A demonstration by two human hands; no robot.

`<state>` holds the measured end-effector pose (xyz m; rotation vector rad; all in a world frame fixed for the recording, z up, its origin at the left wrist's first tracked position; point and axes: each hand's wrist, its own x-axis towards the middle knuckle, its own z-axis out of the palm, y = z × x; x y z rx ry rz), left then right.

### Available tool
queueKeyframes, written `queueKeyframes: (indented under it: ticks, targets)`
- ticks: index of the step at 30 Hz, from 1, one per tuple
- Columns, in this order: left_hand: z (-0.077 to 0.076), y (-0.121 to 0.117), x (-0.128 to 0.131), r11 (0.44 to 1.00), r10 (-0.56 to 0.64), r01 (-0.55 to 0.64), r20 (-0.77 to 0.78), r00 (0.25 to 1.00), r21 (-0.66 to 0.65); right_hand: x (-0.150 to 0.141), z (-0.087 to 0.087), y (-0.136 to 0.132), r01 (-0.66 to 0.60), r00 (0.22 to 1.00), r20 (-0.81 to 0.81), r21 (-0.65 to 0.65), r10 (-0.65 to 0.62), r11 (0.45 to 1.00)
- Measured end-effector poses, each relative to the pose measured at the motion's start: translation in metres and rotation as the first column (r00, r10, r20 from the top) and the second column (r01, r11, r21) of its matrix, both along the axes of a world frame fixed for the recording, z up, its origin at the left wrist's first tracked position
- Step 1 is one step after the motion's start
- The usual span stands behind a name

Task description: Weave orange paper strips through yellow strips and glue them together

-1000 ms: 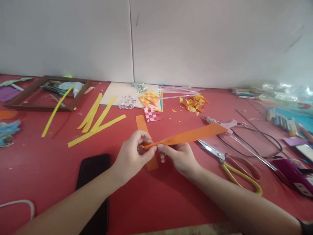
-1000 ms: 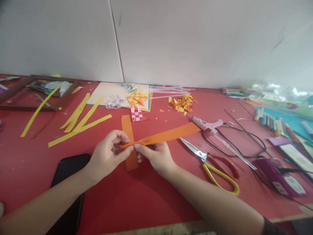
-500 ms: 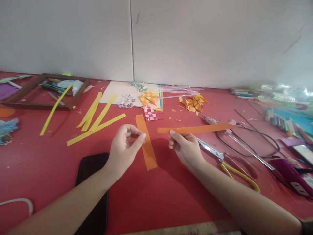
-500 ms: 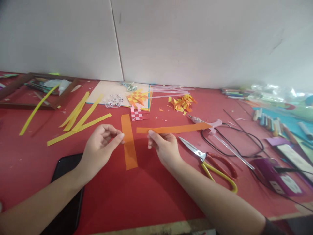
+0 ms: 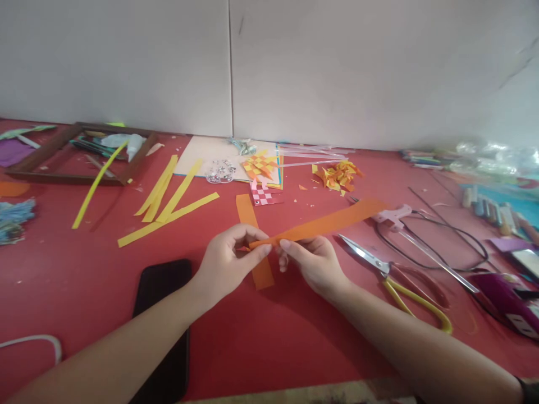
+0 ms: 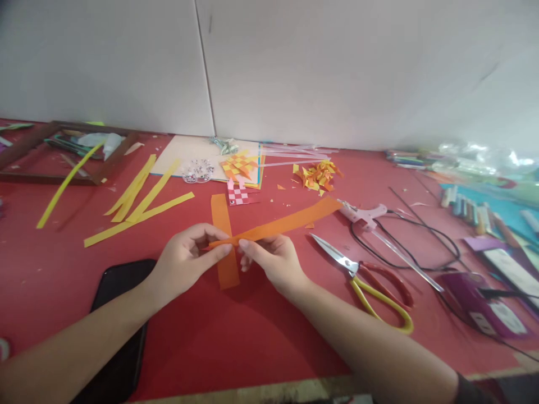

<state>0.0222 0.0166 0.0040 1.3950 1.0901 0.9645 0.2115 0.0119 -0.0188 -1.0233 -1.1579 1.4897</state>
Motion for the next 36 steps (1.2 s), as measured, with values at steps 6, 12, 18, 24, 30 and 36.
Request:
queueKeyframes:
  ticks: [6,12,18,24,30,36]
  targets:
    - [-0.001,0.002,0.000,0.999,0.029,-0.028,0.013,0.999,-0.041,0.002,-0.004,0.002,0.041,0.999,0.032,-0.028,-0.040,0.999]
    - [-0.003,0.002,-0.001,0.998,0.028,-0.027,0.024,0.999,-0.051,0.000,0.001,0.002,0.052,0.998,0.024,-0.046,-0.051,0.998]
    - [-0.002,0.002,-0.001,0.998,0.007,-0.007,0.006,1.000,-0.061,-0.003,0.005,0.002,0.066,0.998,0.027,-0.068,-0.065,0.995]
    - [-0.001,0.003,-0.002,0.997,-0.044,0.041,-0.060,0.997,-0.064,-0.001,0.008,0.001,0.034,0.996,0.084,-0.018,-0.033,0.999]
    - [0.004,0.004,-0.005,0.980,-0.192,0.197,-0.236,0.953,0.000,-0.001,0.012,-0.002,-0.065,0.989,0.134,-0.022,0.067,0.998]
    - [0.006,0.003,-0.004,0.983,-0.182,0.183,-0.323,0.929,-0.027,0.000,0.008,-0.001,-0.063,0.993,0.098,-0.048,0.067,0.997]
